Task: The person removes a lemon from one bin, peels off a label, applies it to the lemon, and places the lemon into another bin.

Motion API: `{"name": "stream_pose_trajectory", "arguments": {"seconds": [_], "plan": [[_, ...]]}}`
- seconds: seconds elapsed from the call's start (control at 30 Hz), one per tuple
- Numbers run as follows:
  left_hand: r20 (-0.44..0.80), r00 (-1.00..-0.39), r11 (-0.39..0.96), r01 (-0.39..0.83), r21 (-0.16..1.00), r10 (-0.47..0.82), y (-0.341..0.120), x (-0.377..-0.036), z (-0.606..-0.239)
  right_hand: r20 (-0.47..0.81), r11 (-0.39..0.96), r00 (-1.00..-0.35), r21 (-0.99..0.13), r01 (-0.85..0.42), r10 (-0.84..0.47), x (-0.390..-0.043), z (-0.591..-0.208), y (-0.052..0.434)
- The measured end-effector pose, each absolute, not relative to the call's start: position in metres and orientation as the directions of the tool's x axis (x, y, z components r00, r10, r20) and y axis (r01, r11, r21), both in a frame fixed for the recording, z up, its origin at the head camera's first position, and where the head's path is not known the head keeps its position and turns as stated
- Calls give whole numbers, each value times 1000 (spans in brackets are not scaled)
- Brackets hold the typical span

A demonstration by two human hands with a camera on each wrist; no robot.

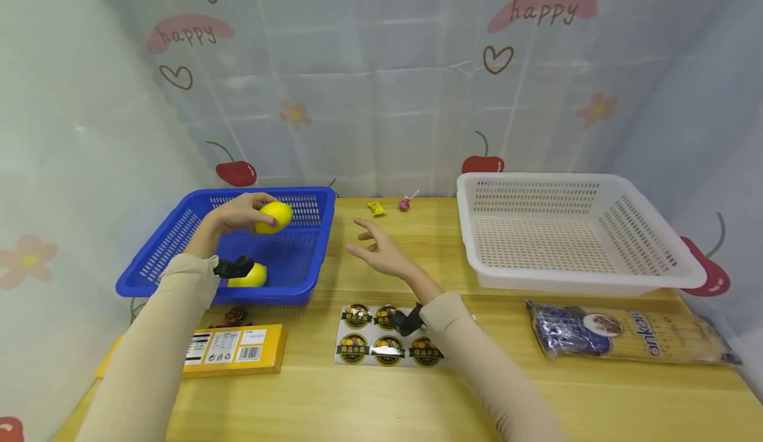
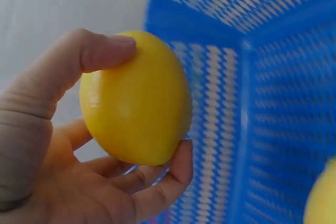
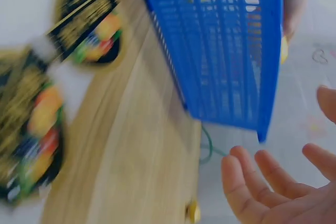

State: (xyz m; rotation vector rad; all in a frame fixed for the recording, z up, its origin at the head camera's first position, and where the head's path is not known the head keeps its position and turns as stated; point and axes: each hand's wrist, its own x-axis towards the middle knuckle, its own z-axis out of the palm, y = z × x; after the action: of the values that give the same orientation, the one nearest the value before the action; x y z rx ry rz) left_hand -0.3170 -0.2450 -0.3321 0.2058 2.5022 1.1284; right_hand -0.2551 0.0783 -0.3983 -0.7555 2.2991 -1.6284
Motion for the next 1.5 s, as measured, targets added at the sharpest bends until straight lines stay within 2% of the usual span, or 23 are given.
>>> {"name": "stream_pose_trajectory", "arguments": {"seconds": [0.27, 0.53, 0.7, 0.87, 1.07, 1.27, 1.5], "plan": [[28, -947, 583, 219, 782, 319, -206, -289, -316, 176, 428, -854, -805, -412, -490, -220, -408, 140], [173, -927, 448, 317, 836, 334, -144, -266, -321, 187, 572, -868, -685, -451, -460, -190, -420, 164], [221, -905, 430, 374, 822, 364, -101, -253, -331, 201, 609, -869, -643, -465, -451, -178, -429, 166], [237, -885, 431, 409, 804, 400, -64, -246, -347, 178, 626, -867, -626, -465, -466, -174, -435, 164], [179, -883, 496, 399, 771, 433, -36, -246, -378, 108, 676, -887, -608, -417, -450, -170, -443, 163], [100, -899, 534, 340, 774, 426, -24, -257, -409, 128, 688, -868, -559, -462, -479, -171, -447, 165], [59, -877, 538, 344, 770, 477, -20, -269, -429, 137, 681, -844, -532, -504, -518, -173, -449, 166]]}}
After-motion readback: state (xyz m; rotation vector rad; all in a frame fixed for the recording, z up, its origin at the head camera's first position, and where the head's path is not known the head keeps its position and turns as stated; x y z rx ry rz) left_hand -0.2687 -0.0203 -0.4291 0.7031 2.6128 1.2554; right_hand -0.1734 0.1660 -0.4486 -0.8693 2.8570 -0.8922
